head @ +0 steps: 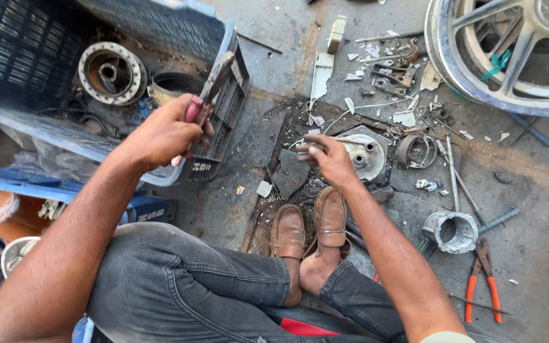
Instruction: The person uses a hammer and a chisel to strike and separate a metal component from a larger housing. They repeatedly hit the chisel to force the part out, then inspect the separated pieces.
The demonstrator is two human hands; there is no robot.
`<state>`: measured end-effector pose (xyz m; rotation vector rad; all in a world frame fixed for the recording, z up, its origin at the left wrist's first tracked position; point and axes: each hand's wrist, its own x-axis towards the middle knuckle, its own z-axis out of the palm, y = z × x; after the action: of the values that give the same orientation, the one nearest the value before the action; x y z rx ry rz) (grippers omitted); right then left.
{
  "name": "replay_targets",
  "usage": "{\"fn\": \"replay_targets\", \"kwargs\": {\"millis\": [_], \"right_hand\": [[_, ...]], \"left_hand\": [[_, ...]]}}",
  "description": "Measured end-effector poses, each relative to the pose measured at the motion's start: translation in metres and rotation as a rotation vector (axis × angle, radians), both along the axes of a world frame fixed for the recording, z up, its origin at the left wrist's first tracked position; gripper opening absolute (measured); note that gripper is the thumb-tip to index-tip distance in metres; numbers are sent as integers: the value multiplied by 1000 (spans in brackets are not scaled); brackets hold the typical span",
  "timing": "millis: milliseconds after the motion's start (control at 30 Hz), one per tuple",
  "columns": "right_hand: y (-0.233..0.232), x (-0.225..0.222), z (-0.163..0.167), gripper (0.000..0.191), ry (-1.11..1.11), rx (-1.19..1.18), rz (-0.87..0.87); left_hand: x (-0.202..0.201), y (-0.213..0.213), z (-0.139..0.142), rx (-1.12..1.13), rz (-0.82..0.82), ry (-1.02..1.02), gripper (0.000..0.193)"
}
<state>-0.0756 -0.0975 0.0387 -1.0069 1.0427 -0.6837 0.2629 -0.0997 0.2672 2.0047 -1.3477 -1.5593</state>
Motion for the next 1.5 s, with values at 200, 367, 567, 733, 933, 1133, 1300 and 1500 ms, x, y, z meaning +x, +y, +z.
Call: {"fn": "replay_targets", "kwargs": {"millis": [200, 367, 567, 733, 933, 1133, 1300, 1500], "right_hand": [[13, -1, -5, 23, 452, -102, -50], [4, 13, -26, 20, 739, -657, 30], [1, 48, -44, 28, 1086, -621, 557], [5, 61, -47, 39, 1058, -618, 565], [4, 67, -46, 58, 1047, -496, 517], [17, 83, -54, 48, 1180, -676, 284], [15, 84, -57, 30, 1339, -668, 332], [9, 77, -49, 38, 1263, -736, 376]], "left_hand": [[-1, 1, 2, -31, 0, 24, 29], [0, 3, 0, -81, -19, 35, 30], [2, 0, -4, -55, -12, 15, 28], [3, -1, -9, -42, -37, -3, 25], [-2, -2, -11, -51, -21, 7, 34], [2, -3, -22, -36, -10, 51, 31], [-5, -7, -16, 1, -25, -8, 21], [-9, -10, -13, 16, 28, -39, 24]]}}
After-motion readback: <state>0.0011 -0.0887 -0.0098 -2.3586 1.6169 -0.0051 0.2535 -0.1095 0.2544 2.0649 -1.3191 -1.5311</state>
